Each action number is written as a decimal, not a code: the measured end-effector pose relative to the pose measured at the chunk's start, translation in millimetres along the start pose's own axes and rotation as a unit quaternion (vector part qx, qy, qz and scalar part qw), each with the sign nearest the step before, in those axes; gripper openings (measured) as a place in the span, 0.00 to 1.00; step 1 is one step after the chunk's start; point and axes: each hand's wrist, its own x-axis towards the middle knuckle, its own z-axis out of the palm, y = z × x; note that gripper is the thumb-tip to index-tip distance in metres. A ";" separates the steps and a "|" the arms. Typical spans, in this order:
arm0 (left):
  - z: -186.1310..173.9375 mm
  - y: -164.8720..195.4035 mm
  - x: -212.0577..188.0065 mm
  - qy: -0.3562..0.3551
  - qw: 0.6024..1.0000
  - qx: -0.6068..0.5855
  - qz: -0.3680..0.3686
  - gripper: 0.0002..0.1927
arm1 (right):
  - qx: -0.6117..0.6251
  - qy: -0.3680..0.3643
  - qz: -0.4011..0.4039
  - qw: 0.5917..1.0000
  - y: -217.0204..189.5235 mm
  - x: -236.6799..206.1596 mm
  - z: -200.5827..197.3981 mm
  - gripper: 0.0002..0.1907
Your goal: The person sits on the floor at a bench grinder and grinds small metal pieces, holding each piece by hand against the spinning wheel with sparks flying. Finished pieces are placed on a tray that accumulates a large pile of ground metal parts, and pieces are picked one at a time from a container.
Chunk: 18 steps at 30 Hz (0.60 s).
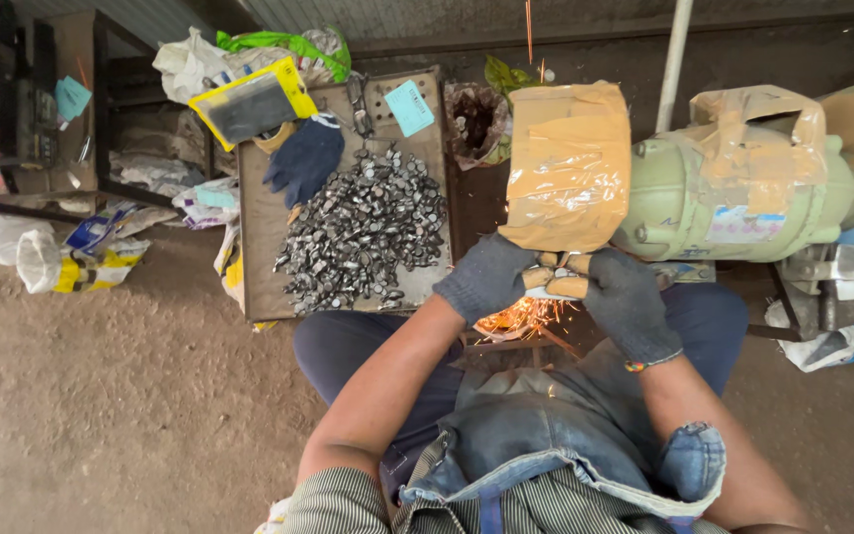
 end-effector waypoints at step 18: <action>-15.0 29.0 -102.8 -0.029 0.985 0.157 -0.071 0.14 | -0.219 -0.120 -0.193 0.949 16.0 -73.2 33.5 0.14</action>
